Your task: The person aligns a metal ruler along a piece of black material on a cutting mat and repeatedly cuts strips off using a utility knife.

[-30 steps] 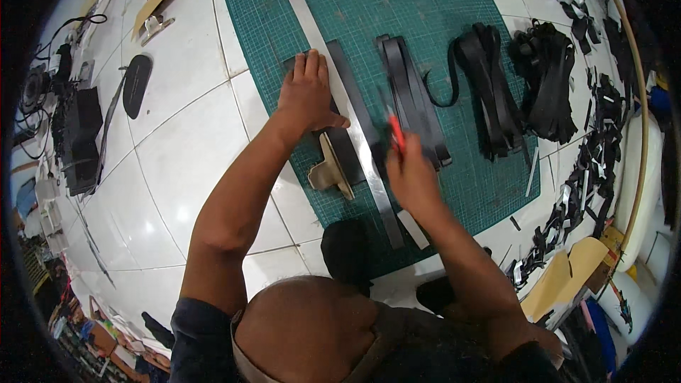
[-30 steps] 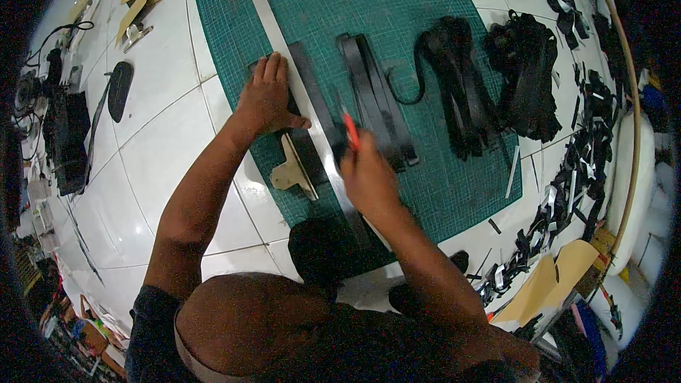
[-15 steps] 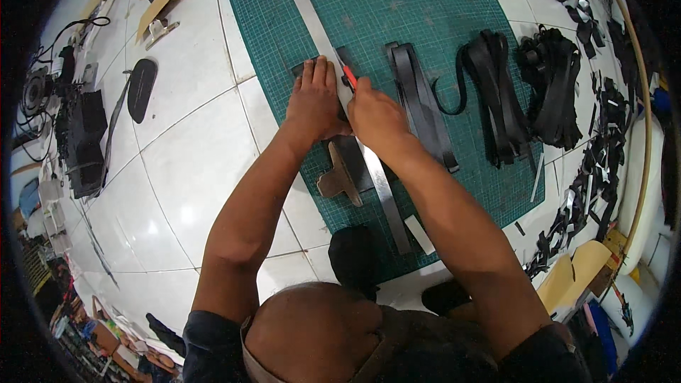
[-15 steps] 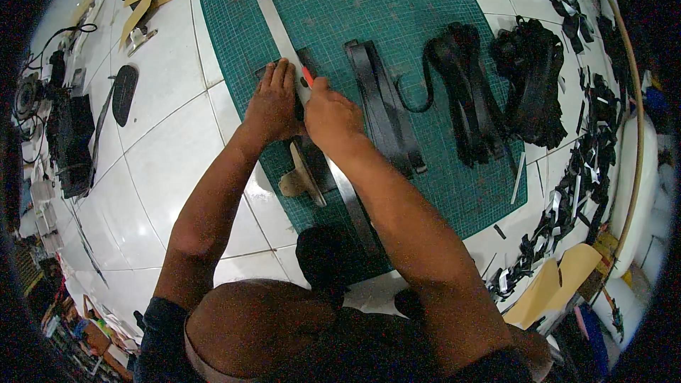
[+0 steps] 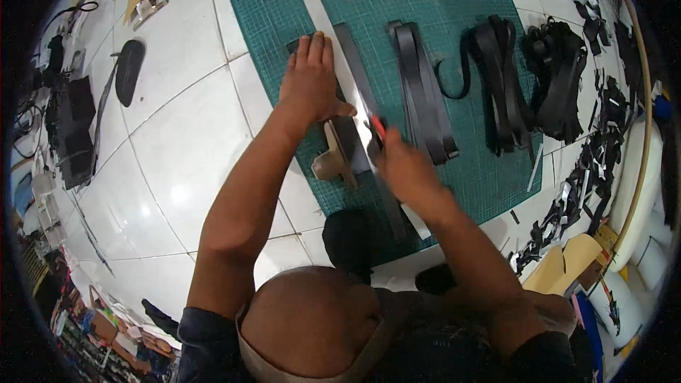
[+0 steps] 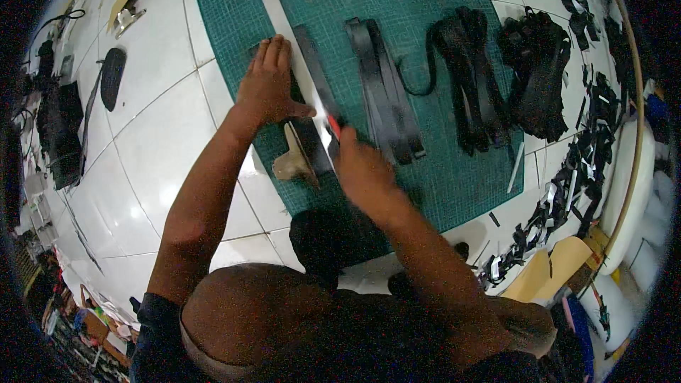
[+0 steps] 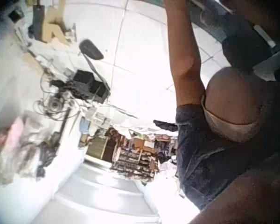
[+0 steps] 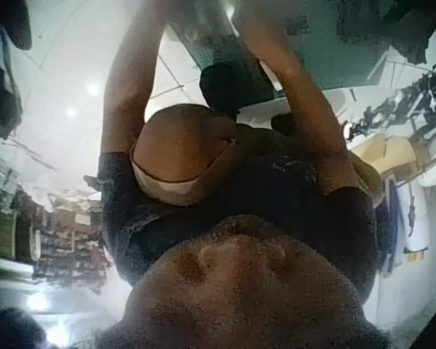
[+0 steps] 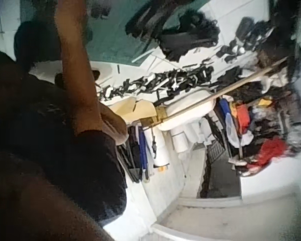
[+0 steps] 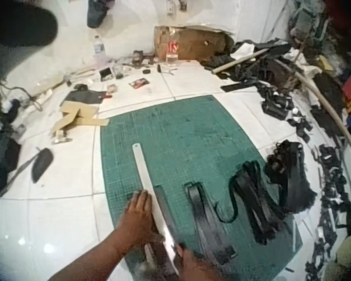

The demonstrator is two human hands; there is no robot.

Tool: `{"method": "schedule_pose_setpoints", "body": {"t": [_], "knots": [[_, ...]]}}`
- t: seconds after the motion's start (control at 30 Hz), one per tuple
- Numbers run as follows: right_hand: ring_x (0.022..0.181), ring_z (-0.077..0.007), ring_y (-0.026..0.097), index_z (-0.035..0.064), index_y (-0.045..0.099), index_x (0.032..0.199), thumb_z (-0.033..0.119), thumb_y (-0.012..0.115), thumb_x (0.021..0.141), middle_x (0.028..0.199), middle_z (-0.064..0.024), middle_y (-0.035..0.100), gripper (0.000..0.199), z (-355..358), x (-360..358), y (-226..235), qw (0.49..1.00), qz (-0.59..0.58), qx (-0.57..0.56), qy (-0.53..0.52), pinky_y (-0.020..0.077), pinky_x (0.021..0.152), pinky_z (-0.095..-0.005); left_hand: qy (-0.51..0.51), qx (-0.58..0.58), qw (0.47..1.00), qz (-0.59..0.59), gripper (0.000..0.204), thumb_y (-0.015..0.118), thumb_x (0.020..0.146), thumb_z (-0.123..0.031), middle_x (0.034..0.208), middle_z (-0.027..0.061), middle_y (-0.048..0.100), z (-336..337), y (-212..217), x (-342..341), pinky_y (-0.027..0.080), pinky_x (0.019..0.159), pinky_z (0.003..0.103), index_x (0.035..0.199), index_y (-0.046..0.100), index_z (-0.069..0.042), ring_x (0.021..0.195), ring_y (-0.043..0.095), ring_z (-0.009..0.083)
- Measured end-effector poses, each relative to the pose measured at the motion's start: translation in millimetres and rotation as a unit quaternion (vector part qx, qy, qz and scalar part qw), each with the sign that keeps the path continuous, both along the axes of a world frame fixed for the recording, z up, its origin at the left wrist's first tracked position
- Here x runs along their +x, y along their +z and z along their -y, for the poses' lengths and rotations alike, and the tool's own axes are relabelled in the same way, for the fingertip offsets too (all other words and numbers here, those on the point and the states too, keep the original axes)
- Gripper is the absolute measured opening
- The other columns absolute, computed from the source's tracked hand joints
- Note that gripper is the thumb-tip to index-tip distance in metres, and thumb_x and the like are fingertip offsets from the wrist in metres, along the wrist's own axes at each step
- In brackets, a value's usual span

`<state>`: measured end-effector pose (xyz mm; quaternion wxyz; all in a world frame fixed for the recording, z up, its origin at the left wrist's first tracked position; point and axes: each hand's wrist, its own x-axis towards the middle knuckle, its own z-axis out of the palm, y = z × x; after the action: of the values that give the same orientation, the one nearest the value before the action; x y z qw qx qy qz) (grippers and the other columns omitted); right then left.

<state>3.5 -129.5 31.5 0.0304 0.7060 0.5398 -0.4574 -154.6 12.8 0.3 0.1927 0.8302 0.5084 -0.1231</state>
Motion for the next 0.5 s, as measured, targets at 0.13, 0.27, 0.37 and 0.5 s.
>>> {"method": "schedule_pose_setpoints", "body": {"t": [0.13, 0.27, 0.37, 0.5], "knots": [[0.080, -0.0483, 0.065, 0.0025, 0.040, 0.109, 0.019, 0.053, 0.094, 0.087, -0.0288, 0.065, 0.026, 67, 4, 23, 0.995, 0.015, -0.102, -0.009, 0.0499, 0.069, -0.0555, 0.013, 0.038, 0.999, 0.027, 0.140, 0.092, 0.047, -0.055, 0.157, 0.0219, 0.022, 0, -6, -7, 0.026, 0.119, 0.048, 0.150, 0.020, 0.005, 0.146, 0.021, 0.0403], [0.077, -0.0476, 0.065, 0.0043, 0.039, 0.109, 0.021, 0.051, 0.096, 0.083, -0.0275, 0.064, 0.025, 139, 23, 21, 0.989, 0.042, -0.138, 0.013, 0.0493, 0.068, -0.0560, 0.009, 0.025, 1.000, 0.011, 0.138, 0.091, 0.049, -0.054, 0.157, 0.0223, 0.021, -2, -3, -5, 0.025, 0.119, 0.048, 0.150, 0.019, 0.006, 0.146, 0.019, 0.0403], [0.076, -0.0471, 0.065, 0.0048, 0.039, 0.111, 0.021, 0.050, 0.096, 0.084, -0.0278, 0.064, 0.024, 142, 32, 23, 0.990, 0.075, -0.116, 0.028, 0.0490, 0.067, -0.0569, 0.006, 0.015, 1.000, 0.011, 0.135, 0.089, 0.053, -0.055, 0.157, 0.0218, 0.020, 1, -2, 2, 0.025, 0.119, 0.048, 0.150, 0.019, 0.007, 0.147, 0.017, 0.0392], [0.076, -0.0469, 0.065, 0.0042, 0.041, 0.109, 0.020, 0.049, 0.097, 0.081, -0.0277, 0.064, 0.022, 106, 9, 50, 0.997, 0.027, -0.066, 0.020, 0.0487, 0.067, -0.0571, 0.002, 0.009, 0.999, -0.032, 0.135, 0.090, 0.052, -0.055, 0.157, 0.0232, 0.020, -3, 6, -18, 0.024, 0.118, 0.049, 0.149, 0.020, 0.008, 0.147, 0.016, 0.0406]]}}
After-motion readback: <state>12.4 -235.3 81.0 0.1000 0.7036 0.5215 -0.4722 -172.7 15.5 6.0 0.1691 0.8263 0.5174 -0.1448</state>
